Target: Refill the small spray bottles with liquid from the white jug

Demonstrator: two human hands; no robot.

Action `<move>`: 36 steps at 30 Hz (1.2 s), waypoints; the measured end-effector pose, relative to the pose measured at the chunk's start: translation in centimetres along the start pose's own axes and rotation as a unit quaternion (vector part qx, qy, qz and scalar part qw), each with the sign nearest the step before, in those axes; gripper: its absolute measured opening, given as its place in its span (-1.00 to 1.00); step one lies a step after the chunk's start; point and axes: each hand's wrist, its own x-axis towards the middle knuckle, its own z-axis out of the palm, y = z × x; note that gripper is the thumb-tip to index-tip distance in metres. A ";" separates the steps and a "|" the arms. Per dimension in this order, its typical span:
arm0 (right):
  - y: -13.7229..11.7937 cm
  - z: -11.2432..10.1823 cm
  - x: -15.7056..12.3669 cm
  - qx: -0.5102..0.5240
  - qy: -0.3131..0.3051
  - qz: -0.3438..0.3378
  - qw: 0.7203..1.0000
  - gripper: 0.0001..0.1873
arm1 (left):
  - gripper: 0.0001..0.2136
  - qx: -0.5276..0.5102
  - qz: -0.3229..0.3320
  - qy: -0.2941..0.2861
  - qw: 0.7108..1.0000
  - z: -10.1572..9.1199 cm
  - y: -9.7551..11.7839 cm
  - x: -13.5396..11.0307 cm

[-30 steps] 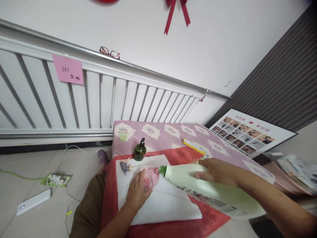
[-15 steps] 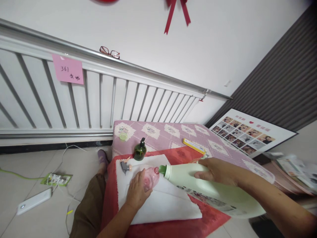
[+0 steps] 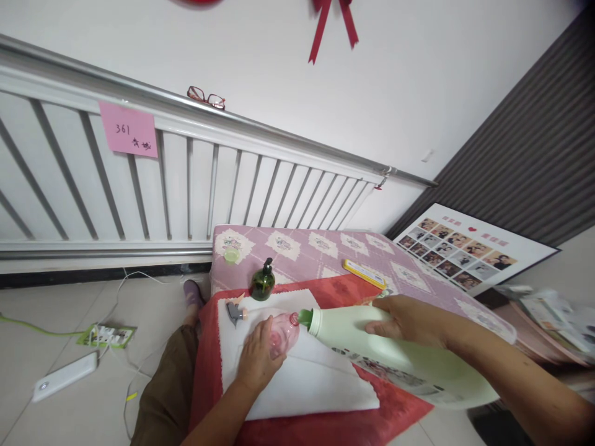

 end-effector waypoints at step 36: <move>-0.3 -0.2 -0.1 -0.002 -0.006 0.012 1.000 -0.58 | -0.24 -0.003 0.010 0.020 1.000 0.4 -0.2 0.0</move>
